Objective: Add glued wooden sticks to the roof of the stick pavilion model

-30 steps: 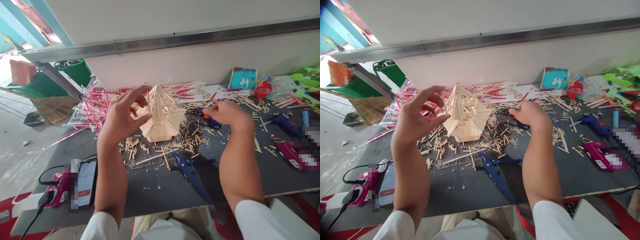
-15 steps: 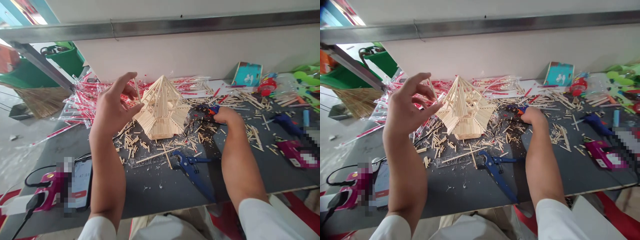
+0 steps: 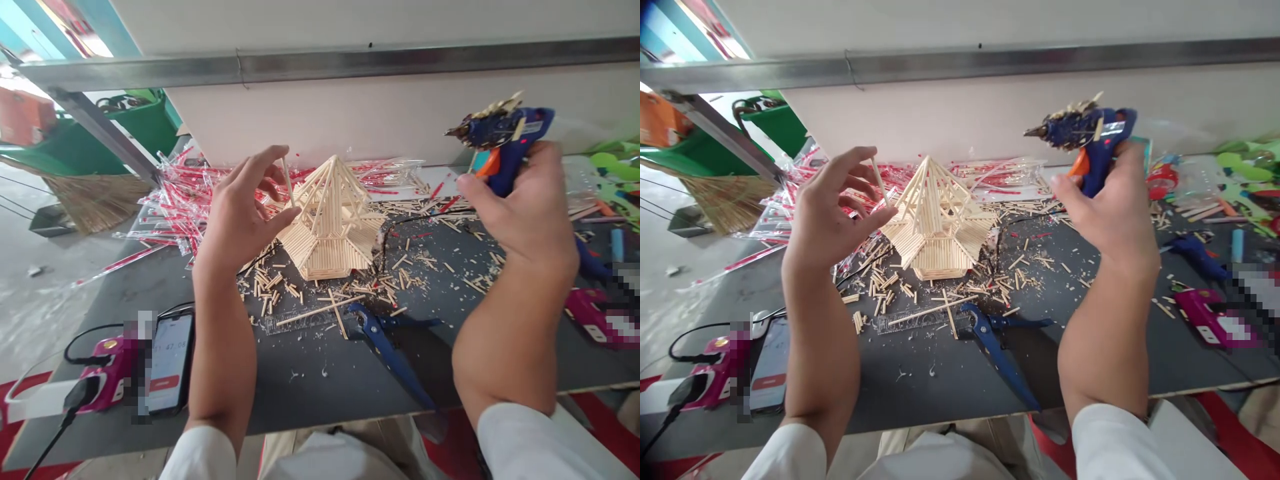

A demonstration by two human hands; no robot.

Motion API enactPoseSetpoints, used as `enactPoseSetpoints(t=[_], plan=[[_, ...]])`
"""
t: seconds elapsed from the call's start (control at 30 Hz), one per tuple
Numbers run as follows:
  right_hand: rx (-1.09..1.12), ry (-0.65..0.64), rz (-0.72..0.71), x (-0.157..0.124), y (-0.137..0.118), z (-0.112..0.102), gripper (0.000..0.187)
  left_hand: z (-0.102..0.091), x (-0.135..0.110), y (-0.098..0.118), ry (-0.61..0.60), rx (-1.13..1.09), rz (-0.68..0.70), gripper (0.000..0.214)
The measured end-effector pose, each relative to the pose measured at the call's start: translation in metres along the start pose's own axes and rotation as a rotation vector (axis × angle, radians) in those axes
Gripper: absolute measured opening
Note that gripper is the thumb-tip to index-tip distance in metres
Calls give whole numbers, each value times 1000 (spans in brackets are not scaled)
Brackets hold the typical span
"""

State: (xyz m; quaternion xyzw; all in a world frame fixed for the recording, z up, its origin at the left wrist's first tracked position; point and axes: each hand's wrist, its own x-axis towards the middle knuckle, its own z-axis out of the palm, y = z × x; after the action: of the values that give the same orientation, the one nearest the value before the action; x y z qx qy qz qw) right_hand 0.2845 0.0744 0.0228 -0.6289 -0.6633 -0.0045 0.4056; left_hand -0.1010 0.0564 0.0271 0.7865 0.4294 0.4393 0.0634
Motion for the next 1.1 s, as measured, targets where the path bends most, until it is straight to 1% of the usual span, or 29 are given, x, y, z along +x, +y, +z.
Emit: enactPoseSetpoints(t=[0.07,0.13,0.23,0.3,0.37,0.43,0.5,0.6,0.67,0.77,0.93,1.1], plan=[[146,92,-154,0,-23,0,54,0,0,1,-6,-2,-4,67],[184,159,-263,4,-38,4,48,1,0,2,-22,-28,-7,66],[114,262,-317,11,-46,16,37,6,0,7,-57,-83,-15,68],[58,291,-326,13,-47,21,37,9,1,11,-93,-87,-21,67],[-12,259,-347,12,-46,24,43,13,2,14,-136,-70,-25,65],[-108,198,-373,9,-45,24,48,15,3,16,-172,-63,-23,63],[-206,146,-395,6,-43,23,47,16,4,15,-187,-73,-12,65],[-294,103,-402,4,-43,23,43,16,5,13,-199,-86,-12,68],[-326,70,-393,3,-44,23,47,17,5,12,-199,-87,-21,69],[-332,30,-399,1,-48,23,58,18,4,13,-205,-73,-29,69],[-299,5,-421,-2,-51,23,54,20,2,14,-211,-67,-46,72],[-255,-17,-421,-5,-49,25,61,19,2,9,-226,-63,-37,72]])
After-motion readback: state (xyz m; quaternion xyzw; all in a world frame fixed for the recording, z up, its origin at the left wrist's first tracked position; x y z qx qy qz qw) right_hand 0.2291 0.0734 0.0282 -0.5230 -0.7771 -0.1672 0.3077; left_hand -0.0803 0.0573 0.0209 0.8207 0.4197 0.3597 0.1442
